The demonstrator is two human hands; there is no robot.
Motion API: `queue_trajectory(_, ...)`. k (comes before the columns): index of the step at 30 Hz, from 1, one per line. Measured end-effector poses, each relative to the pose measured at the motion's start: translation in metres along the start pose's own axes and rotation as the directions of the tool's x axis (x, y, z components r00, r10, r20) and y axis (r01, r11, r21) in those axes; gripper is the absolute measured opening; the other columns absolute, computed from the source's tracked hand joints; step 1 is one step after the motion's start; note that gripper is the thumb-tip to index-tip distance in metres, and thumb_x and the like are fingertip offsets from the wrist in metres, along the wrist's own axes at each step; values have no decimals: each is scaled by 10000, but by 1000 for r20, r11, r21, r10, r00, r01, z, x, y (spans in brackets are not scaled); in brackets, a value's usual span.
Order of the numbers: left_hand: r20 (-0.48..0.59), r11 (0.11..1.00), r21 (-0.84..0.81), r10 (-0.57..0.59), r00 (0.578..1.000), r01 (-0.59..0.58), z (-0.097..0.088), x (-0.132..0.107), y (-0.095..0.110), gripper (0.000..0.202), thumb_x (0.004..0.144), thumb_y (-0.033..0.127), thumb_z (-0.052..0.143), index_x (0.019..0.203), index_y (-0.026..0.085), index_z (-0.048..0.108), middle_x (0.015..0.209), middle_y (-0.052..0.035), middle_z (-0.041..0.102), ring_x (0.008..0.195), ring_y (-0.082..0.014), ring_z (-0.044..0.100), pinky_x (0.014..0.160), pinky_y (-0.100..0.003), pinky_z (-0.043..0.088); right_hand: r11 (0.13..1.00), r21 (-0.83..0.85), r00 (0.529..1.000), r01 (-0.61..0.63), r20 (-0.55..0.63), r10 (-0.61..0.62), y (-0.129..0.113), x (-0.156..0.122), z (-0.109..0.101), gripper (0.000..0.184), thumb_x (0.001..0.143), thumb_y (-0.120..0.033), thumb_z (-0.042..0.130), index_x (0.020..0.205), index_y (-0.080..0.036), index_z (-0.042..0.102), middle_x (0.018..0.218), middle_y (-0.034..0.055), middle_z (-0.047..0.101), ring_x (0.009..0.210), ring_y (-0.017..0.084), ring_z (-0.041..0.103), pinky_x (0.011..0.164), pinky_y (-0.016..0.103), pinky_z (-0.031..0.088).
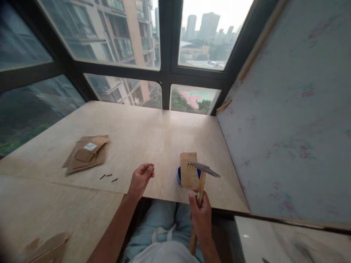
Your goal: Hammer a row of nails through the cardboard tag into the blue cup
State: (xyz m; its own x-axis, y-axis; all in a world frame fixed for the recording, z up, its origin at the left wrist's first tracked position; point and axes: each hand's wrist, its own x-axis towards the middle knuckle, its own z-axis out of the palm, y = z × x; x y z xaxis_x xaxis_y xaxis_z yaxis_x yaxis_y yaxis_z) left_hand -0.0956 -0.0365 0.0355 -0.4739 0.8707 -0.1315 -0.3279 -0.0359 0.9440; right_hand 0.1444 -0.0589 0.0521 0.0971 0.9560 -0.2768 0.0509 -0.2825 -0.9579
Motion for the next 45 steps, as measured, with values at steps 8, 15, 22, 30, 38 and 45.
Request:
queue_trajectory(8,164,986,154,33,986,-58,81,25,-18,378,751,402,728,1027,145,693,768,-41,693,577,-102,570,528,-225,476,999,2,993,-44,-106,44,9,-1,-26,497,776,-628,667,1036,-219,559,465,-146,317,302,68,289,273,165,263)
queue_trajectory(15,179,989,142,17,984,-43,101,35,-24,280,751,369,739,902,137,705,751,-27,701,627,-110,619,648,-249,542,998,10,986,-65,-151,66,18,11,-47,465,806,-597,648,1043,-211,545,491,-140,342,300,58,293,271,154,260)
queue_trajectory(22,246,961,264,15,969,-82,102,38,-27,290,761,371,737,938,145,689,813,-64,746,569,-129,649,493,-218,515,996,-3,991,-86,-102,85,13,26,-53,452,819,-602,626,1039,-220,530,492,-142,321,313,64,284,274,157,265)
queue_trajectory(30,376,794,508,144,915,-334,96,45,-42,286,809,284,691,1075,181,686,846,-57,774,516,-102,592,487,-200,459,995,-29,994,-100,-44,99,14,30,-48,437,819,-594,617,1025,-222,516,502,-141,323,311,64,276,273,163,260)
queue_trajectory(38,389,742,545,191,901,-392,97,47,-47,260,836,274,679,1083,194,685,877,-63,785,610,-147,691,553,-230,522,992,-19,992,-121,-24,121,19,30,-46,426,833,-583,609,1040,-225,505,502,-145,315,305,61,273,267,156,239)
queue_trajectory(45,402,747,516,219,889,-418,97,45,-51,222,870,305,655,1065,202,684,923,-68,785,834,-205,755,701,-291,616,993,-36,993,-112,-38,111,15,33,-47,411,822,-571,614,1014,-222,514,492,-145,326,303,61,283,265,157,237)
